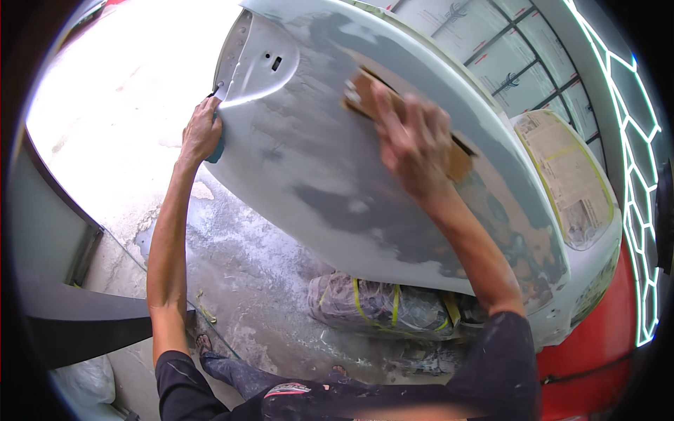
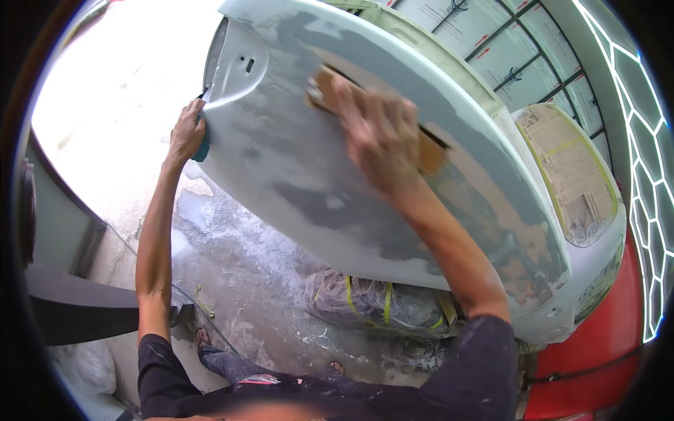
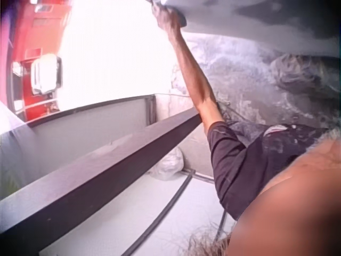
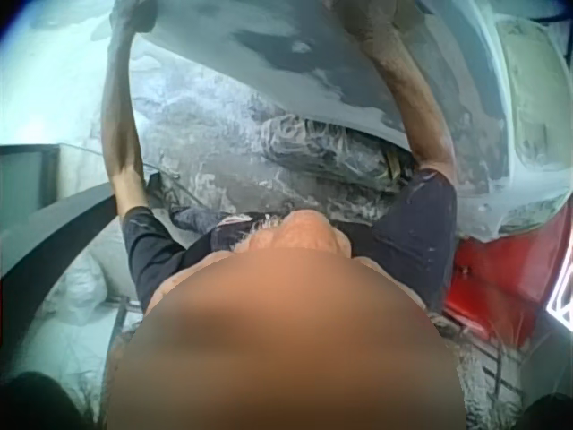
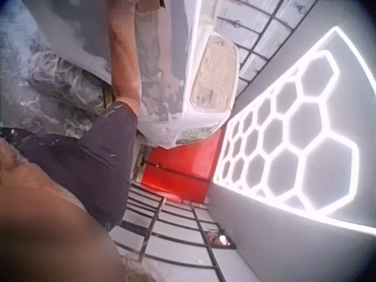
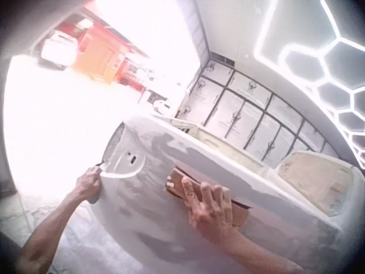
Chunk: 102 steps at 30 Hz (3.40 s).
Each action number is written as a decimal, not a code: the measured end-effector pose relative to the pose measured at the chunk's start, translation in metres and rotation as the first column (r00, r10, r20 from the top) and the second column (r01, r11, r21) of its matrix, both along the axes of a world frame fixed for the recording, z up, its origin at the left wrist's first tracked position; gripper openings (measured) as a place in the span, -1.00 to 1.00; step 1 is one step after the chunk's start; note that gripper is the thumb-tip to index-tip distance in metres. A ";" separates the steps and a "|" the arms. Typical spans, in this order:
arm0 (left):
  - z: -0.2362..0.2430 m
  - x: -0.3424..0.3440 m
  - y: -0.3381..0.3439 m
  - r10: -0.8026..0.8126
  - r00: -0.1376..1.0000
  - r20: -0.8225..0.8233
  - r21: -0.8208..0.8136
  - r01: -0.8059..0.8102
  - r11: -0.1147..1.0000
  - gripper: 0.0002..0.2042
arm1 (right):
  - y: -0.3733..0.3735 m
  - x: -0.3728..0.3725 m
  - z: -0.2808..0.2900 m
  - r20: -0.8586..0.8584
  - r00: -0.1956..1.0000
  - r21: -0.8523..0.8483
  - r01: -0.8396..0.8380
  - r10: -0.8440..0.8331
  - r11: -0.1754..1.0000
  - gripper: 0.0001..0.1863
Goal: Using a sanding block and water to wet-sand the body filler on a vehicle panel.
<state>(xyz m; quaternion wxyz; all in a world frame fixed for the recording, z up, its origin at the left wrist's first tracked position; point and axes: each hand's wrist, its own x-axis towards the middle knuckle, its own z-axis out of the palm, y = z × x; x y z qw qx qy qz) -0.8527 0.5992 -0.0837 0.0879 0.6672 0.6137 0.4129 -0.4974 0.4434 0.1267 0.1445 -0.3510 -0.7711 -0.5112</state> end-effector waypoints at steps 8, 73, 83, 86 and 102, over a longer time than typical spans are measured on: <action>0.007 0.024 0.014 -0.098 0.993 0.063 -0.046 0.101 0.994 -0.53 | 0.096 -0.100 -0.008 -0.112 0.982 0.003 -0.151 0.150 0.989 -0.45; -0.013 0.000 0.031 -0.061 0.992 0.110 0.079 0.052 0.996 -0.58 | -0.209 0.252 -0.047 0.059 0.982 -0.042 0.185 -0.182 0.982 -0.38; -0.005 0.020 0.027 -0.083 0.993 0.081 -0.008 0.084 0.996 -0.49 | 0.051 -0.024 -0.011 0.019 0.998 0.084 -0.066 0.065 0.994 -0.43; -0.021 -0.009 0.049 -0.066 0.983 0.174 -0.030 0.072 0.997 -0.50 | 0.021 0.006 -0.030 0.031 0.991 0.053 -0.131 0.129 0.990 -0.45; 0.001 0.003 -0.010 0.018 0.998 0.057 -0.062 -0.014 0.998 -0.51 | -0.031 0.021 -0.065 0.127 0.992 0.065 0.011 -0.019 0.998 -0.36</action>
